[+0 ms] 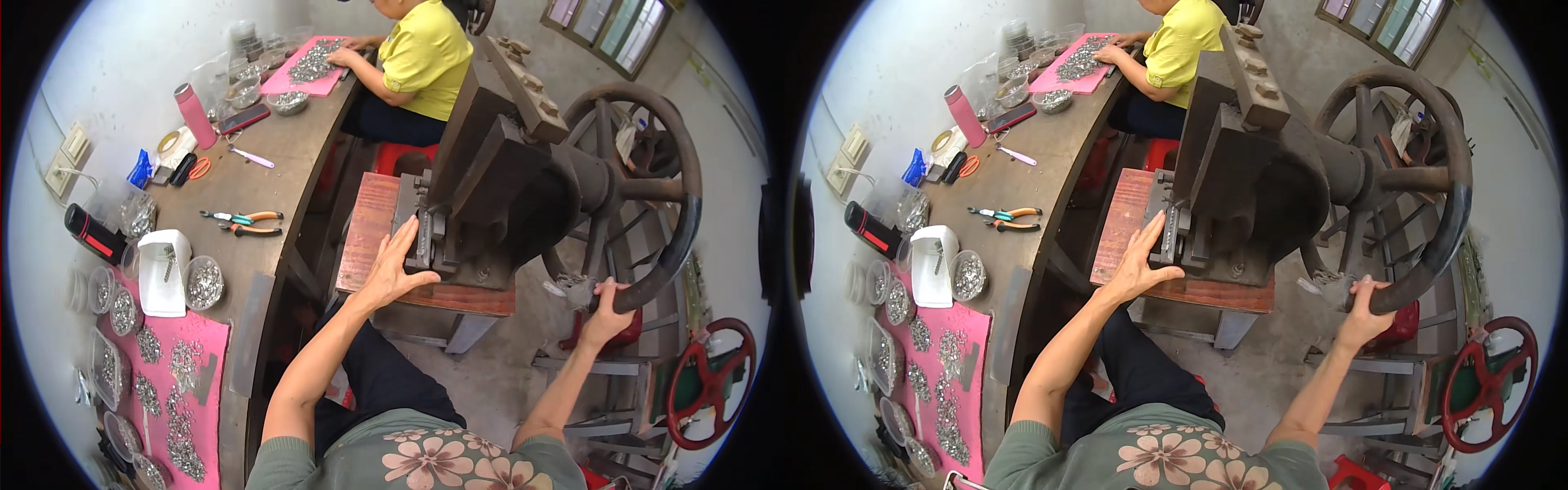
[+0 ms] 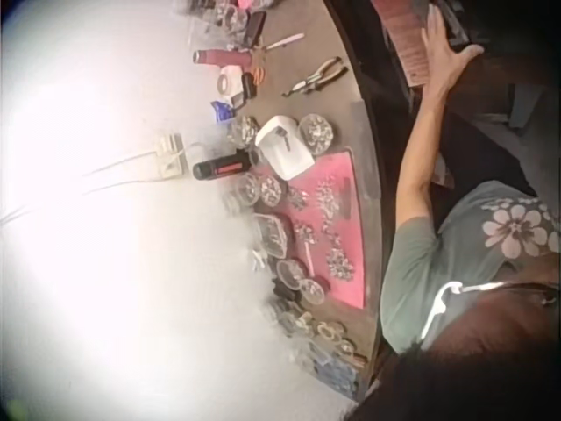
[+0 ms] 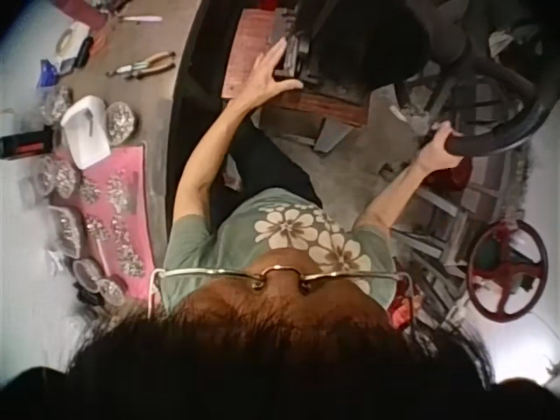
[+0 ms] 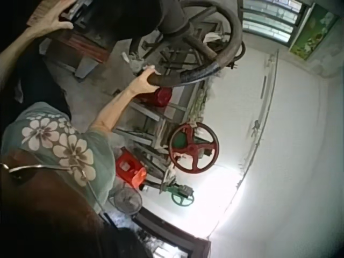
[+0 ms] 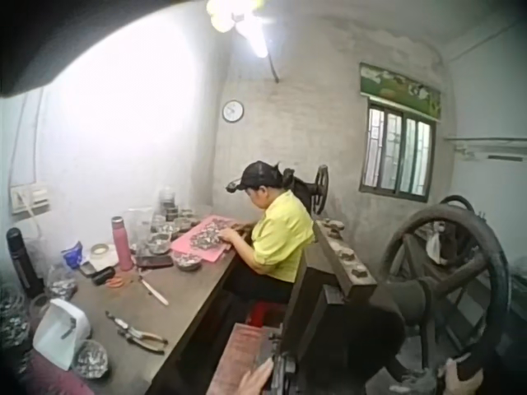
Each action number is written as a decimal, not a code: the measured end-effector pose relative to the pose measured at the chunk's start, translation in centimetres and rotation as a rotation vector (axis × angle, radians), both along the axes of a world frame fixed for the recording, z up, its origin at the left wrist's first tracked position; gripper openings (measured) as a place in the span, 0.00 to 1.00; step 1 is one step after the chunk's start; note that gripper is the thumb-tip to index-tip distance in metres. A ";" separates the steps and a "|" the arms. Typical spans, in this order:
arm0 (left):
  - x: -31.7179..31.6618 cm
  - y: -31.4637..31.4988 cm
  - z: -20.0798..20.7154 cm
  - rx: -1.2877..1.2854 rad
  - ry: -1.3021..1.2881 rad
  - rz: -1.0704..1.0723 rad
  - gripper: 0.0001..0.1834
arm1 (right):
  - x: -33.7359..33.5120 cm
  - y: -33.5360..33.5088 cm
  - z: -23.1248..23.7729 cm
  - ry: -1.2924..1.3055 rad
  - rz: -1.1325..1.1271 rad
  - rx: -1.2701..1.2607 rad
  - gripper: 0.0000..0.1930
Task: The person arranges small metal pieces into a metal fixture by hand, places the fixture into a manual press, and rotates the wheel to press the pieces. The person then returns to the table and inserts more metal pieces into the fixture.
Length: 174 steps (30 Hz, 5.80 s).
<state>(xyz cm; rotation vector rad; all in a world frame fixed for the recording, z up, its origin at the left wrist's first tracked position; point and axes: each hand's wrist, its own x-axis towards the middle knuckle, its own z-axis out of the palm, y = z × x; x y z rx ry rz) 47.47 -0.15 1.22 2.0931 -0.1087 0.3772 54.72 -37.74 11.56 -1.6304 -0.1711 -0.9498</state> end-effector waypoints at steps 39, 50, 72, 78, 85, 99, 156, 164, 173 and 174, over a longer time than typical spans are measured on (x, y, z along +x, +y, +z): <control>4.0 -0.7 0.3 0.174 0.023 0.032 0.61 | 1.9 -1.9 17.6 0.270 0.104 -0.400 0.17; 3.3 -0.1 0.1 0.177 0.034 0.060 0.62 | 6.1 -1.2 21.2 0.155 0.278 -0.422 0.22; 12.1 4.9 -1.1 -0.159 0.064 -0.151 0.36 | 12.8 -1.6 25.5 -0.002 0.111 -0.785 0.32; 6.3 5.3 1.5 0.139 -0.119 -0.067 0.38 | 13.1 -1.6 26.5 0.042 0.181 -0.846 0.31; 4.9 2.2 1.4 0.273 -0.315 0.040 0.18 | 11.6 -0.4 25.6 -0.267 -0.134 -0.882 0.25; -27.7 2.8 2.2 0.278 -0.172 1.034 0.14 | -10.8 30.9 -5.8 -0.191 1.650 -0.715 0.20; -48.7 -1.1 -0.7 0.549 0.092 1.652 0.28 | -33.2 42.5 -11.7 -0.554 1.742 -0.712 0.19; -48.4 -0.5 -2.6 0.551 0.084 1.676 0.29 | -34.0 44.3 -11.2 -0.812 1.754 -0.719 0.08; -49.1 -1.3 -1.7 0.579 0.086 1.681 0.27 | -31.1 52.9 -5.0 -1.016 1.475 -0.465 0.05; -48.9 -1.2 -1.5 0.573 0.089 1.667 0.26 | -29.1 55.0 -4.4 -0.969 1.341 -0.431 0.07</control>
